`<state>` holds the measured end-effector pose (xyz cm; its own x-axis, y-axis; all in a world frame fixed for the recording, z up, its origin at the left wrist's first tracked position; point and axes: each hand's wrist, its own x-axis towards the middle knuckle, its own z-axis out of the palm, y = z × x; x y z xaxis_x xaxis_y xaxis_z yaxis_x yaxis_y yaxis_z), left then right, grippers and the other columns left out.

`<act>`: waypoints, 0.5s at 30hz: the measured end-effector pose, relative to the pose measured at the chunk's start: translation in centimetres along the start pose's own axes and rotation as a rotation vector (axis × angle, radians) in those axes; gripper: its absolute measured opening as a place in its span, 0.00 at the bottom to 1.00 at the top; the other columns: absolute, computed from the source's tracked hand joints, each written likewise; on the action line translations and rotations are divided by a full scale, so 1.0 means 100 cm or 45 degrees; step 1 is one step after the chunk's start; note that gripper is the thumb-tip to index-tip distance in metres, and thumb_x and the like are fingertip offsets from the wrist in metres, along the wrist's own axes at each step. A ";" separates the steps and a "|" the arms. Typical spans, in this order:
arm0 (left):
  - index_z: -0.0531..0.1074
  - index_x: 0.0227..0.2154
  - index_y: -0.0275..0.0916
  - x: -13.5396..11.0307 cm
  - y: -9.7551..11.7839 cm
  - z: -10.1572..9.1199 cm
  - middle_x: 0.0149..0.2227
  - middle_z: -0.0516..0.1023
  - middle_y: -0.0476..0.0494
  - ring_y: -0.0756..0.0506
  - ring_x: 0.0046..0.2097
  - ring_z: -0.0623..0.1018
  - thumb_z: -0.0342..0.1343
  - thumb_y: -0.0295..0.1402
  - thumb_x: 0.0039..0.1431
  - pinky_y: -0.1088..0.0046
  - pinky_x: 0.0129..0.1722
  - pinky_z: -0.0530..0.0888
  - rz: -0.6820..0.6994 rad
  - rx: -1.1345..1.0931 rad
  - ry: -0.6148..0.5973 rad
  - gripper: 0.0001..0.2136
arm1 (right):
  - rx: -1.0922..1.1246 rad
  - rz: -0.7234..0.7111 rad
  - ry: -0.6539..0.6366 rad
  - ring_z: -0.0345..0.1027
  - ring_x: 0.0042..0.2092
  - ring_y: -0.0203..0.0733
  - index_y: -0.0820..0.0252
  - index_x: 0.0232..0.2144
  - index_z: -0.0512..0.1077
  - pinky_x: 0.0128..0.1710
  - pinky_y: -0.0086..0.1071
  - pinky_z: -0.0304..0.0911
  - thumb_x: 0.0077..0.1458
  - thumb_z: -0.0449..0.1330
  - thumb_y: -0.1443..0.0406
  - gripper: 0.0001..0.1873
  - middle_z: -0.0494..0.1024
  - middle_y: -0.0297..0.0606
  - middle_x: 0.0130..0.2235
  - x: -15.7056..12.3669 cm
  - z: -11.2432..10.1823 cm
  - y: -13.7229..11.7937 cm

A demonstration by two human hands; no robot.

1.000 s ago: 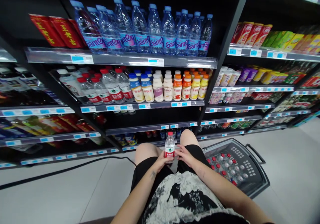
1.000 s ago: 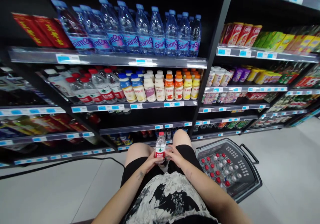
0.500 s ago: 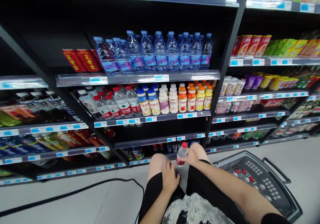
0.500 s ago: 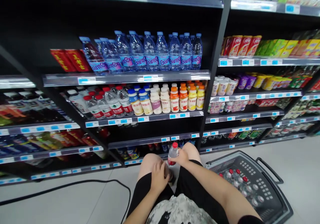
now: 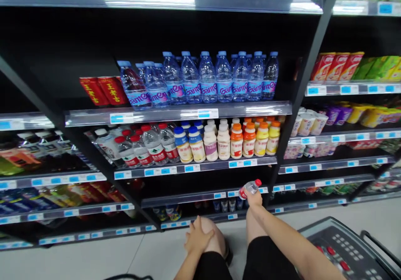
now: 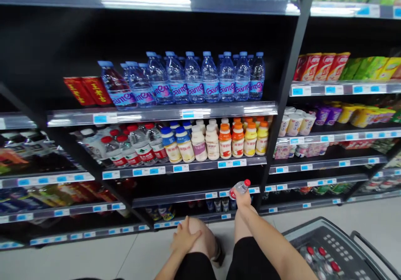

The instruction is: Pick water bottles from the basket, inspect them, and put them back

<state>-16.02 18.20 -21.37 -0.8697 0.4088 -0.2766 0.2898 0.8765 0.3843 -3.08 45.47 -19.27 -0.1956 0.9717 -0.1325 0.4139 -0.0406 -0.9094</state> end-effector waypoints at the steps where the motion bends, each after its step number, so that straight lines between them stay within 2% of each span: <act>1: 0.44 0.71 0.39 0.008 0.002 -0.001 0.71 0.48 0.26 0.22 0.67 0.59 0.54 0.50 0.55 0.43 0.58 0.64 0.003 -0.024 -0.001 0.45 | 0.006 -0.007 0.018 0.72 0.52 0.62 0.62 0.50 0.70 0.51 0.46 0.64 0.45 0.67 0.45 0.37 0.78 0.53 0.49 0.006 0.004 -0.002; 4: 0.50 0.69 0.32 0.028 0.009 -0.004 0.67 0.57 0.25 0.29 0.65 0.65 0.51 0.48 0.57 0.52 0.59 0.66 0.043 -0.061 0.008 0.41 | 0.010 -0.073 0.047 0.73 0.52 0.58 0.59 0.50 0.69 0.52 0.43 0.65 0.45 0.66 0.43 0.37 0.78 0.48 0.49 0.027 0.016 -0.011; 6: 0.53 0.68 0.32 0.035 0.015 -0.006 0.66 0.60 0.27 0.30 0.64 0.66 0.51 0.47 0.57 0.55 0.59 0.66 0.069 -0.056 0.029 0.39 | -0.024 -0.111 0.042 0.73 0.51 0.56 0.59 0.49 0.69 0.51 0.42 0.65 0.45 0.67 0.45 0.35 0.79 0.46 0.48 0.043 0.025 -0.018; 10: 0.56 0.67 0.34 0.037 0.028 -0.012 0.66 0.62 0.30 0.31 0.63 0.67 0.50 0.47 0.57 0.56 0.58 0.67 0.073 -0.033 0.026 0.37 | -0.161 -0.090 0.001 0.74 0.50 0.62 0.62 0.49 0.71 0.48 0.44 0.66 0.44 0.69 0.51 0.33 0.79 0.52 0.45 0.072 0.044 -0.028; 13: 0.58 0.66 0.33 0.039 0.033 -0.017 0.66 0.63 0.31 0.33 0.63 0.67 0.52 0.46 0.56 0.58 0.59 0.67 0.068 -0.047 -0.012 0.37 | -0.227 -0.101 -0.025 0.73 0.50 0.64 0.63 0.53 0.69 0.48 0.48 0.66 0.47 0.68 0.51 0.35 0.79 0.56 0.47 0.088 0.062 -0.036; 15: 0.58 0.66 0.34 0.042 0.035 -0.018 0.65 0.63 0.32 0.33 0.63 0.67 0.53 0.45 0.55 0.58 0.59 0.66 0.054 -0.045 -0.030 0.37 | -0.239 -0.141 -0.058 0.72 0.52 0.65 0.63 0.52 0.71 0.49 0.49 0.65 0.48 0.69 0.53 0.32 0.78 0.56 0.48 0.098 0.075 -0.044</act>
<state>-19.37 22.51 -19.59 -0.8471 0.4518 -0.2798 0.3118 0.8489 0.4268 -13.50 53.40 -19.57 -0.2874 0.9561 -0.0572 0.5452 0.1142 -0.8305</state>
